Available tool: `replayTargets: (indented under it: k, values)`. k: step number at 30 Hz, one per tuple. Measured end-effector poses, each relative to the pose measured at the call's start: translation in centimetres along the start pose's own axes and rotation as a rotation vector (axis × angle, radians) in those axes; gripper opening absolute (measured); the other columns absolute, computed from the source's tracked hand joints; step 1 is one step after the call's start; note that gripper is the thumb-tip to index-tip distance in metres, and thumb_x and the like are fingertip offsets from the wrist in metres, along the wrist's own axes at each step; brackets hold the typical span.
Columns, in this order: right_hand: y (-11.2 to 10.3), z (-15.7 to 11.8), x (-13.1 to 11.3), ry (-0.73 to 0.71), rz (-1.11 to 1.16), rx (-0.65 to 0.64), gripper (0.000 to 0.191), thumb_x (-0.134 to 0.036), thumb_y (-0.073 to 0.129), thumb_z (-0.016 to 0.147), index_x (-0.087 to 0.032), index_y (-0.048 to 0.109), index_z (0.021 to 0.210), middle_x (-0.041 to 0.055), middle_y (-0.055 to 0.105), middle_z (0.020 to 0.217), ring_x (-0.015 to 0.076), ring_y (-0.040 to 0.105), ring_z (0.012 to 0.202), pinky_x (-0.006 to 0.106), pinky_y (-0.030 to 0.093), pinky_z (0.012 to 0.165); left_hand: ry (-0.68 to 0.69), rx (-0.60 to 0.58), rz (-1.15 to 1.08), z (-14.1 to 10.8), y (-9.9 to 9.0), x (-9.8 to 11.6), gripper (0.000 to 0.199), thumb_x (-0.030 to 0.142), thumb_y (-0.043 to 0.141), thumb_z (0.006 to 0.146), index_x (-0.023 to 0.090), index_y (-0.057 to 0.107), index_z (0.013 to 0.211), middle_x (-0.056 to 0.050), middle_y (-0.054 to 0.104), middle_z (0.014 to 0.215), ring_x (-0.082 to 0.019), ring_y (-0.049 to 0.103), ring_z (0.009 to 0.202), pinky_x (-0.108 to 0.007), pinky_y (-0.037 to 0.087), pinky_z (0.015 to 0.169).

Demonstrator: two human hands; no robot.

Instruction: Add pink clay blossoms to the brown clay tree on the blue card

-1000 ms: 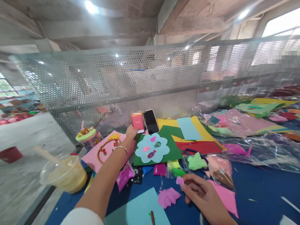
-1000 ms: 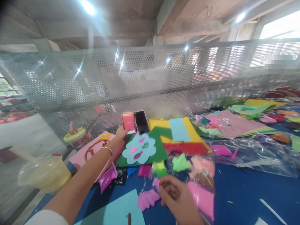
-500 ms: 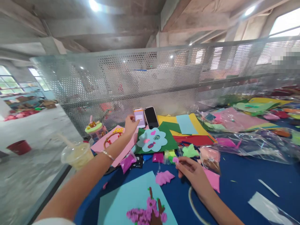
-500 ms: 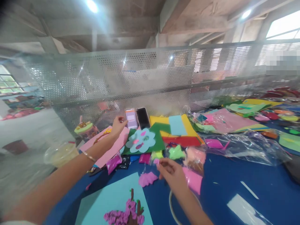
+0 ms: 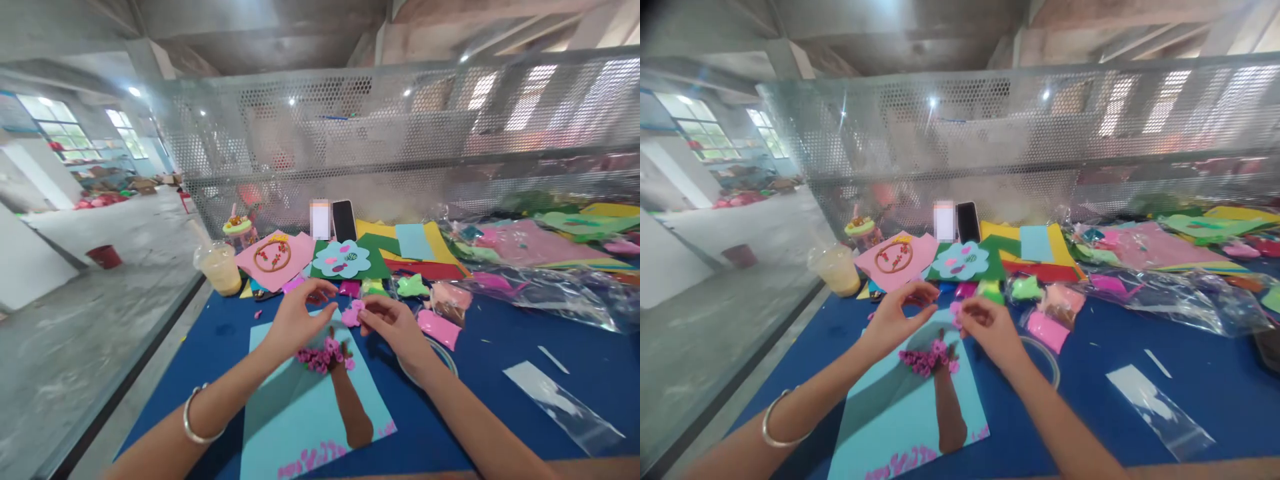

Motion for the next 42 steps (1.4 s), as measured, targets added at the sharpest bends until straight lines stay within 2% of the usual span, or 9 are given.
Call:
replayTargets:
  k: [2,4,6,8,14,21,26,32,42]
  values:
    - [0.4,-0.3,-0.4,-0.051,-0.146,-0.125,0.014,-0.030,0.067,0.075,-0.017,0.062,0.079,-0.0003,0.062,0.065,0.0126,0.059,0.053,0.025,0.046,0.055,-0.051,-0.047,-0.062,-0.2,-1.1,0.2,0.013,0.025,0.059,0.074,0.022,0.065,0.086,-0.004,0.069,0.088,-0.017,0.064,0.080,-0.029,0.051,0.076]
    - [0.8,-0.4,-0.7,-0.116,-0.239,-0.213,0.009,-0.026,0.062,0.078,-0.017,0.061,0.079,0.0010,0.062,0.069,0.0133,0.059,0.056,0.026,0.048,0.057,-0.113,-0.186,-0.088,-0.6,-1.7,0.4,0.015,0.029,0.060,0.076,0.021,0.067,0.086,-0.004,0.070,0.090,-0.017,0.064,0.082,-0.028,0.051,0.075]
    - [1.2,-0.3,-0.9,-0.175,-0.288,-0.275,0.004,-0.021,0.060,0.078,-0.018,0.061,0.078,0.0015,0.063,0.071,0.0133,0.060,0.058,0.026,0.049,0.058,-0.168,-0.319,-0.119,-1.3,-1.9,0.6,0.020,0.032,0.060,0.078,0.019,0.068,0.091,-0.005,0.070,0.094,-0.017,0.064,0.084,-0.028,0.050,0.076]
    - [1.5,-0.3,-1.0,-0.224,-0.325,-0.307,0.005,-0.015,0.059,0.075,-0.018,0.061,0.077,0.0013,0.064,0.072,0.0130,0.060,0.059,0.025,0.048,0.058,-0.213,-0.372,-0.170,-2.0,-1.9,0.7,0.023,0.033,0.060,0.079,0.017,0.067,0.095,-0.006,0.069,0.097,-0.017,0.063,0.086,-0.028,0.049,0.078]
    - [2.0,-0.1,-0.8,-0.313,-0.419,-0.323,0.017,-0.003,0.055,0.067,-0.017,0.062,0.074,-0.0006,0.062,0.069,0.0108,0.058,0.057,0.021,0.047,0.057,-0.251,-0.245,-0.274,-3.5,-1.4,0.1,0.023,0.031,0.060,0.080,0.015,0.066,0.097,-0.007,0.068,0.101,-0.017,0.062,0.091,-0.027,0.048,0.079]
    - [2.0,0.1,0.3,-0.306,-0.430,-0.296,0.012,-0.007,0.056,0.069,-0.017,0.061,0.073,-0.0006,0.062,0.067,0.0108,0.058,0.055,0.021,0.047,0.055,-0.220,-0.221,-0.273,-4.2,-0.2,-1.0,0.025,0.029,0.059,0.081,0.015,0.065,0.100,-0.009,0.068,0.101,-0.018,0.062,0.090,-0.025,0.048,0.073]
    - [2.0,0.1,0.8,-0.271,-0.432,-0.284,0.004,-0.017,0.059,0.076,-0.017,0.064,0.075,0.0028,0.065,0.070,0.0123,0.058,0.056,0.024,0.048,0.056,-0.295,-0.172,-0.322,-4.4,0.2,-1.5,0.024,0.028,0.062,0.077,0.014,0.066,0.096,-0.009,0.069,0.094,-0.018,0.063,0.085,-0.025,0.049,0.072]
    - [1.9,0.1,0.9,-0.241,-0.434,-0.269,0.005,-0.016,0.060,0.075,-0.016,0.065,0.075,0.0030,0.065,0.068,0.0130,0.058,0.055,0.025,0.048,0.055,-0.363,-0.170,-0.409,-4.5,0.3,-1.7,0.023,0.031,0.066,0.073,0.015,0.068,0.090,-0.008,0.068,0.092,-0.018,0.062,0.083,-0.026,0.048,0.071]
    - [1.7,-0.3,1.4,-0.291,-0.399,-0.108,0.006,-0.016,0.060,0.074,-0.017,0.065,0.077,0.0043,0.066,0.072,0.0148,0.061,0.060,0.026,0.050,0.058,-0.547,-0.118,-0.678,-5.3,1.4,-2.8,0.025,0.034,0.075,0.068,0.014,0.067,0.078,-0.005,0.064,0.077,-0.012,0.058,0.071,-0.023,0.044,0.069]
Point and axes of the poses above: each hand's wrist, its own z-axis towards the middle knuckle, its own y-axis out of the palm, x = y × z, the point moved 2 cm from there along z, towards the middle knuckle
